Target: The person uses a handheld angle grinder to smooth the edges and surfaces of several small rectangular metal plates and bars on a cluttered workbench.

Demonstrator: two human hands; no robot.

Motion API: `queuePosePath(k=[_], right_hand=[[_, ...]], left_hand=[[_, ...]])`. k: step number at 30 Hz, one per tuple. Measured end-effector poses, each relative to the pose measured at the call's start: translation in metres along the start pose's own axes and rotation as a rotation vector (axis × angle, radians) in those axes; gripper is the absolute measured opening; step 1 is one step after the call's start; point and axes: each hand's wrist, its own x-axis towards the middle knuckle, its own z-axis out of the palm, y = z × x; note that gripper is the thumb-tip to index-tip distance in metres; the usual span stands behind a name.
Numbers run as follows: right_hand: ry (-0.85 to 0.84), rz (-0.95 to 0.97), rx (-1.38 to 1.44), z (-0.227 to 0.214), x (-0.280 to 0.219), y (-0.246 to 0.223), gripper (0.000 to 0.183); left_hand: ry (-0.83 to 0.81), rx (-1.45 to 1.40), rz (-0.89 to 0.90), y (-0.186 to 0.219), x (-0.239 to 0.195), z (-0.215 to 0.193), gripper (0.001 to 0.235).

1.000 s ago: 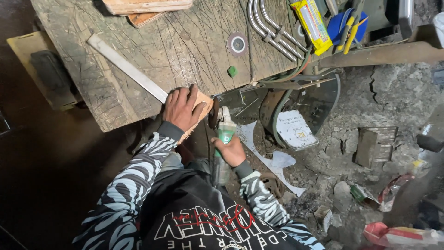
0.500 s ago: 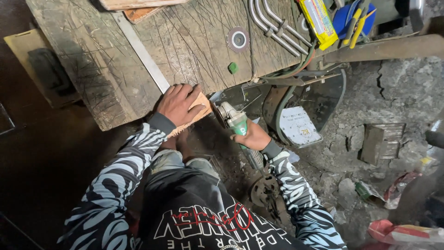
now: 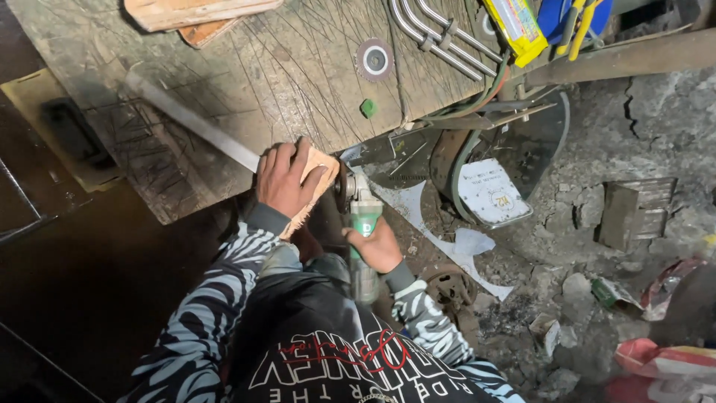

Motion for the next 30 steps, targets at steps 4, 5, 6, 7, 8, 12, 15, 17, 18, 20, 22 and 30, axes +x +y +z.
queuePosePath(k=[4, 5, 6, 7, 8, 12, 15, 17, 18, 20, 22, 30], right_hand=[[0.067, 0.059, 0.005, 0.027, 0.016, 0.044, 0.05], [0.073, 0.061, 0.04, 0.032, 0.018, 0.051, 0.049], [0.079, 0.063, 0.075, 0.038, 0.019, 0.057, 0.048], [0.077, 0.064, 0.077, 0.039, 0.01, 0.037, 0.048], [0.048, 0.057, 0.122, 0.041, 0.001, 0.017, 0.043], [0.047, 0.038, 0.174, 0.041, -0.017, -0.02, 0.038], [0.021, 0.01, 0.159, 0.045, 0.003, 0.028, 0.037], [0.031, -0.002, 0.154, 0.046, 0.011, 0.045, 0.037], [0.039, -0.012, 0.15, 0.046, 0.014, 0.053, 0.037], [0.049, -0.016, 0.115, 0.04, 0.009, 0.037, 0.038], [0.064, -0.027, 0.08, 0.033, 0.007, 0.022, 0.039], [0.007, -0.001, -0.004, 0.002, 0.004, 0.018, 0.042]], left_hand=[[0.021, 0.081, -0.029, 0.005, -0.006, 0.005, 0.066], [0.037, 0.085, -0.054, 0.007, -0.006, 0.006, 0.067], [0.054, 0.089, -0.078, 0.008, -0.007, 0.008, 0.067], [0.052, 0.09, -0.077, 0.009, -0.008, 0.008, 0.067], [0.065, 0.099, -0.091, 0.009, -0.008, 0.009, 0.067], [0.094, 0.106, -0.104, 0.014, -0.004, 0.005, 0.065], [0.094, 0.095, -0.122, 0.017, -0.002, 0.002, 0.065], [0.088, 0.087, -0.112, 0.015, -0.003, 0.003, 0.065], [0.078, 0.08, -0.101, 0.014, -0.004, 0.003, 0.066], [0.073, 0.064, -0.098, 0.013, -0.003, 0.001, 0.065], [0.074, 0.047, -0.09, 0.011, -0.002, 0.003, 0.064], [0.038, 0.035, -0.026, 0.003, -0.002, 0.002, 0.062]])
